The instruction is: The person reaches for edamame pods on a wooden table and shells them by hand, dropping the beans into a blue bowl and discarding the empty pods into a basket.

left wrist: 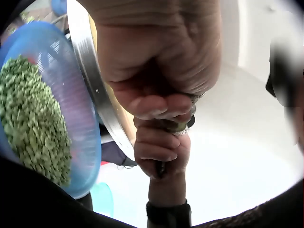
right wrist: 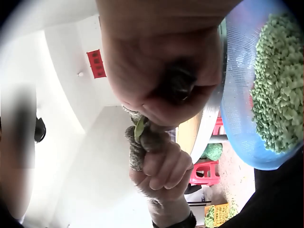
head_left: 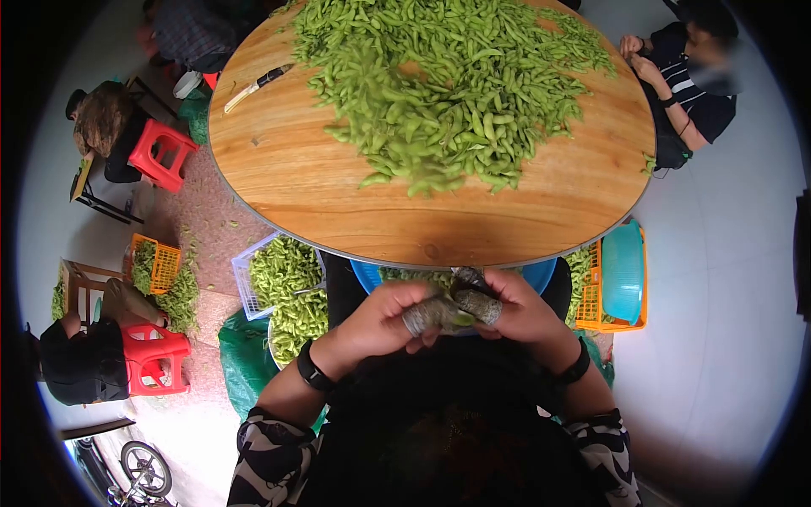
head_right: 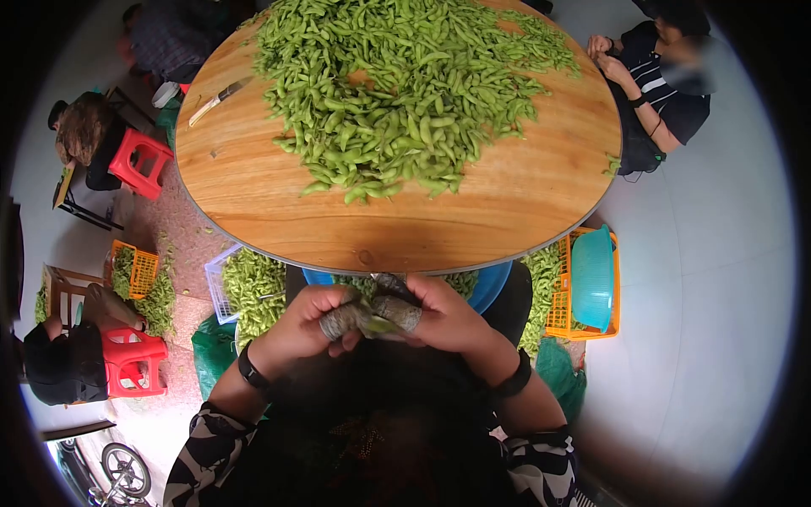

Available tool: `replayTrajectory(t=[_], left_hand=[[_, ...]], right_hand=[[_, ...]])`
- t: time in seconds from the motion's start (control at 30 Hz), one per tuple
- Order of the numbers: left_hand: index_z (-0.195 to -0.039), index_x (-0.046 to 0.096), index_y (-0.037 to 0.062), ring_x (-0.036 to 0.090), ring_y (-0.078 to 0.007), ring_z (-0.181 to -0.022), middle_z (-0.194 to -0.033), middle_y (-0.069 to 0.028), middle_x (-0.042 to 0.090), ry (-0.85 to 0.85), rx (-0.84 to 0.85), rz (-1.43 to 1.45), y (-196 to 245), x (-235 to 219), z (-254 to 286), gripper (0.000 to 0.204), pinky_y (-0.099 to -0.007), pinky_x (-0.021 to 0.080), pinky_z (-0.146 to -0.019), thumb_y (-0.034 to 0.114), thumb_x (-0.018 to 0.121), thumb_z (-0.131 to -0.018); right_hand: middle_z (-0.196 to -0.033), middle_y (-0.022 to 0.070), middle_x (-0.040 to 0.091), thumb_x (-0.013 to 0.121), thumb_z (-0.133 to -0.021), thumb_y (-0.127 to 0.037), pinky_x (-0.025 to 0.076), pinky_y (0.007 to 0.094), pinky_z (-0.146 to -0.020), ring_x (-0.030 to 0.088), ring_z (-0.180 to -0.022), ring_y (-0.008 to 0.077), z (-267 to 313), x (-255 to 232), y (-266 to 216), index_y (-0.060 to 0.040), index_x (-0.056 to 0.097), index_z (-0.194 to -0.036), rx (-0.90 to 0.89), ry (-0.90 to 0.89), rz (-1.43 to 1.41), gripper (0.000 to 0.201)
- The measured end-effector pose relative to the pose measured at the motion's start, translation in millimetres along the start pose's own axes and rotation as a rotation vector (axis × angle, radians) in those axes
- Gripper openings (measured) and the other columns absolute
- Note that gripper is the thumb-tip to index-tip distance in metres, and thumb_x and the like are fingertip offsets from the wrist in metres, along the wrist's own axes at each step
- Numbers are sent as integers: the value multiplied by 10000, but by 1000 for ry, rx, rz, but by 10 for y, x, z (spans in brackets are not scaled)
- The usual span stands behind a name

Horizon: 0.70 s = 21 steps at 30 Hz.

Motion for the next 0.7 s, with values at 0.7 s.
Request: replayTrajectory(t=[0.7], left_hand=[[-974, 611, 0, 630, -360, -729, -847, -183, 632, 1060, 164, -1252, -8, -870, 810, 223, -409, 521, -607, 114, 702, -805]], right_hand=[[-793, 143, 614, 740, -757, -174, 517, 381, -578, 633, -638, 279, -761, -199, -437, -23, 596, -891, -643, 776, 1220, 248]])
Point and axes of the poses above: each hand's wrist, its own z-axis away from the middle knuckle, its own x-axis out of the palm, y = z × x, the point moved 3 cm from there along -z, towards the middle knuckle
